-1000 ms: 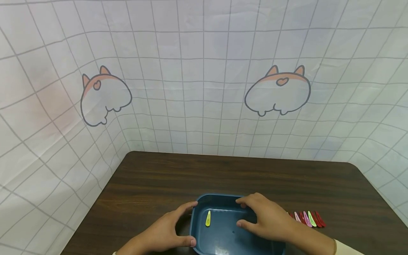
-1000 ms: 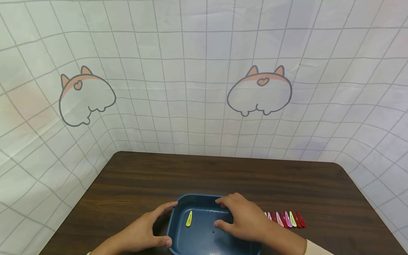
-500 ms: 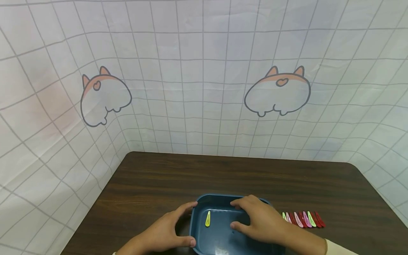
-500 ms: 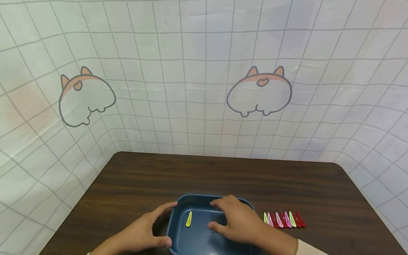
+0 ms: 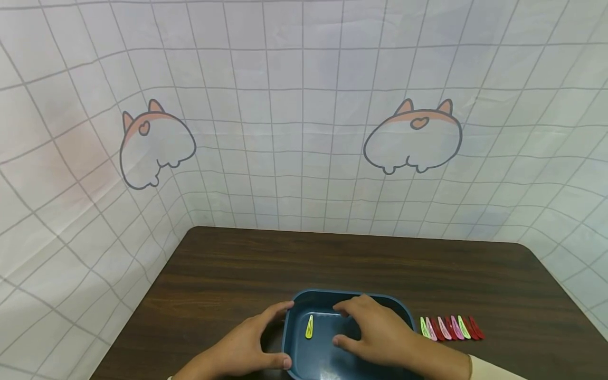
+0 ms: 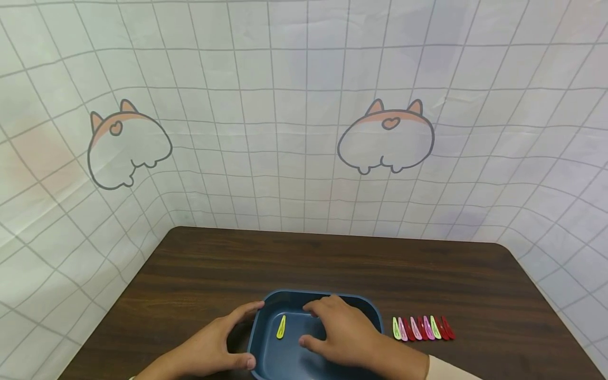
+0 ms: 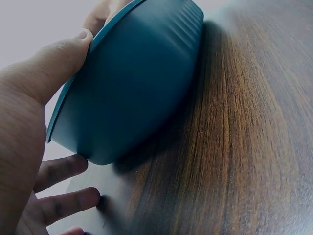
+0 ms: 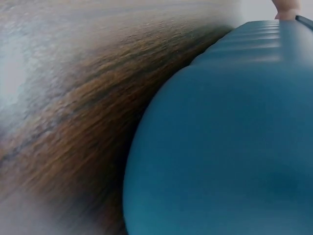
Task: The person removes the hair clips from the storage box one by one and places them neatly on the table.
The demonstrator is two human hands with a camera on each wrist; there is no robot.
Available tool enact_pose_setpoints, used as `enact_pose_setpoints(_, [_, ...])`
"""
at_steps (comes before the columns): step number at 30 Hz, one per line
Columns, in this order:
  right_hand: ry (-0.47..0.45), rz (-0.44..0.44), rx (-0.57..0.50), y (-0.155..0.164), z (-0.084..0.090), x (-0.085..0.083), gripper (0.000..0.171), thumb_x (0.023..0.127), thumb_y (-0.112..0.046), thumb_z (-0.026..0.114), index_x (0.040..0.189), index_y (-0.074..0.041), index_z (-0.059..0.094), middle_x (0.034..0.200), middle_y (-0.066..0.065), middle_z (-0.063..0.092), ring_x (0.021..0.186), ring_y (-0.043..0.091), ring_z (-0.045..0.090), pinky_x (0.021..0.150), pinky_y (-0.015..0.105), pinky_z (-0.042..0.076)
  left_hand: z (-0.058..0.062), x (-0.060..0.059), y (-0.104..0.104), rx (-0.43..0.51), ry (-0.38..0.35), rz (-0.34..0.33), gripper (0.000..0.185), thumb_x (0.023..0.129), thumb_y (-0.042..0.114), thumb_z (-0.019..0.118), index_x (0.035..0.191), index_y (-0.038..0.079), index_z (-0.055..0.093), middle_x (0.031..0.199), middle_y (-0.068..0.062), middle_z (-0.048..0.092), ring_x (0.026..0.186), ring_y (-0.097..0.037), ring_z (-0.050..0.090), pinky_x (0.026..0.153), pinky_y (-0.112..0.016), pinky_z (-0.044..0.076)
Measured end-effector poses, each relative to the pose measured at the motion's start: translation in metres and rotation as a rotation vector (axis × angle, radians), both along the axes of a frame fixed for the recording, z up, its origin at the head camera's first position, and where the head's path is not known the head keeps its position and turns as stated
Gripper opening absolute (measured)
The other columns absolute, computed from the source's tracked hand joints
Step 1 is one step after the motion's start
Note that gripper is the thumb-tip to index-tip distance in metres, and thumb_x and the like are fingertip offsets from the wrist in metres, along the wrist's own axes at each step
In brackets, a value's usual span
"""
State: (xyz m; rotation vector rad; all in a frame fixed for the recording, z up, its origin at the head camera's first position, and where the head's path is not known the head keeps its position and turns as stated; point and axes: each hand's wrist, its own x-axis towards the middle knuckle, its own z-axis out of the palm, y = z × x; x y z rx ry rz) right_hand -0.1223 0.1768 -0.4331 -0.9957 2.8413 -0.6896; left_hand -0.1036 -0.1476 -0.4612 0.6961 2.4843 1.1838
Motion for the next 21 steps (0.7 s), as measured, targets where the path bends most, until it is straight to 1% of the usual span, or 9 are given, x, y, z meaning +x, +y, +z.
enact_pose_setpoints(5, [-0.003, 0.012, -0.005, -0.004, -0.002, -0.001, 0.062, 0.092, -0.06, 0.069, 0.135, -0.016, 0.064, 0.117, -0.005, 0.065, 0.103, 0.013, 0.06, 0.078, 0.036, 0.056, 0.0, 0.0, 0.0, 0.004, -0.02, 0.0, 0.089, 0.087, 0.05, 0.08, 0.159, 0.037, 0.029, 0.148, 0.006, 0.052, 0.133, -0.027, 0.052, 0.105, -0.068, 0.037])
enact_pose_setpoints(11, [0.006, 0.022, -0.002, -0.011, -0.003, -0.002, 0.061, 0.092, -0.06, 0.069, 0.134, -0.016, 0.064, 0.118, -0.006, 0.066, 0.106, 0.012, 0.059, 0.079, 0.036, 0.056, 0.0, 0.001, 0.0, -0.006, -0.018, 0.004, 0.089, 0.087, 0.052, 0.079, 0.159, 0.038, 0.028, 0.149, 0.003, 0.052, 0.134, -0.03, 0.051, 0.105, -0.071, 0.035])
enact_pose_setpoints(21, [-0.002, 0.028, 0.018, -0.022, -0.007, -0.004, 0.062, 0.091, -0.06, 0.069, 0.135, -0.017, 0.064, 0.116, -0.005, 0.066, 0.105, 0.013, 0.06, 0.077, 0.036, 0.056, -0.001, 0.0, -0.001, -0.001, -0.015, -0.007, 0.089, 0.088, 0.052, 0.079, 0.159, 0.039, 0.027, 0.148, 0.004, 0.052, 0.133, -0.029, 0.052, 0.105, -0.067, 0.038])
